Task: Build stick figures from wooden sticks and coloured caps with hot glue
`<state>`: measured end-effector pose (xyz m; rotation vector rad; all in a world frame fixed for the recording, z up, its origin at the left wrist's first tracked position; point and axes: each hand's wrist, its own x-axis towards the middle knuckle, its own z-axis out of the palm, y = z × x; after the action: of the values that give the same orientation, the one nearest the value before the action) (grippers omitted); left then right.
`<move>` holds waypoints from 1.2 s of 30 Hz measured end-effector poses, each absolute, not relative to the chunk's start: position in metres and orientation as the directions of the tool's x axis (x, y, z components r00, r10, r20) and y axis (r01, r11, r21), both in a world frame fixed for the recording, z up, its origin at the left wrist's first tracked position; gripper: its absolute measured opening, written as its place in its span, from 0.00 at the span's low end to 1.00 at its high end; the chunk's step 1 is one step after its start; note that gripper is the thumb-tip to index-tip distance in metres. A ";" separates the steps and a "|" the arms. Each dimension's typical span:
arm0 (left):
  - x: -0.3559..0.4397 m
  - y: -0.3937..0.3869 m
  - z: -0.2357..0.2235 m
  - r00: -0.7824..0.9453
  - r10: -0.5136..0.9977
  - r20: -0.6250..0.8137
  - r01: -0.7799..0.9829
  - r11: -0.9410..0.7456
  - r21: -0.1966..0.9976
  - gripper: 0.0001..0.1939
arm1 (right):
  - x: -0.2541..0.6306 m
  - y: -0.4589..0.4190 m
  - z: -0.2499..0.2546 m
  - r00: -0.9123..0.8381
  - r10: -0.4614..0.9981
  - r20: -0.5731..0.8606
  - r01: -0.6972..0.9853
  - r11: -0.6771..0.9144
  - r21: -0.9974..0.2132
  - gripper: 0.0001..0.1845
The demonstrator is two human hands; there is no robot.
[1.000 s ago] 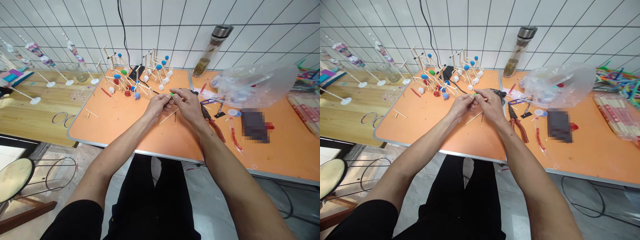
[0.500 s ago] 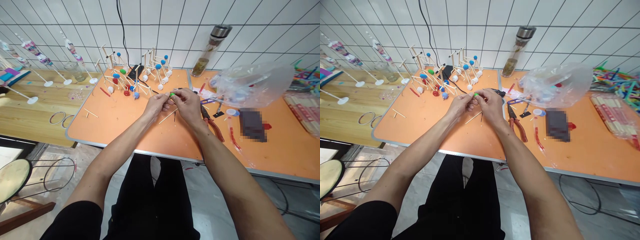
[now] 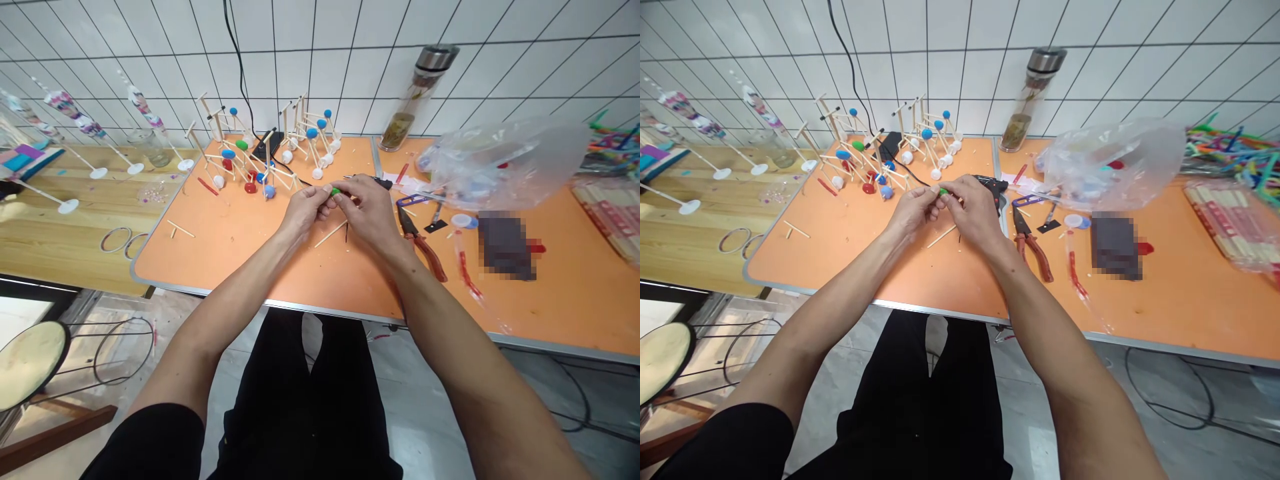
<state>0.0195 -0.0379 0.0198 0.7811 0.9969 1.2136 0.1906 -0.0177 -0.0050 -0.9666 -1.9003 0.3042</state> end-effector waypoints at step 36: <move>0.019 -0.040 0.028 0.129 0.961 -0.246 -0.400 0.278 0.873 0.28 | 0.191 -0.017 -0.009 -0.212 0.681 0.701 0.441 0.707 -0.553 0.21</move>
<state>0.0190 -0.0397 0.0279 0.7386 0.9595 1.1315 0.1906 -0.0172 -0.0088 -0.8771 -1.8524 0.2827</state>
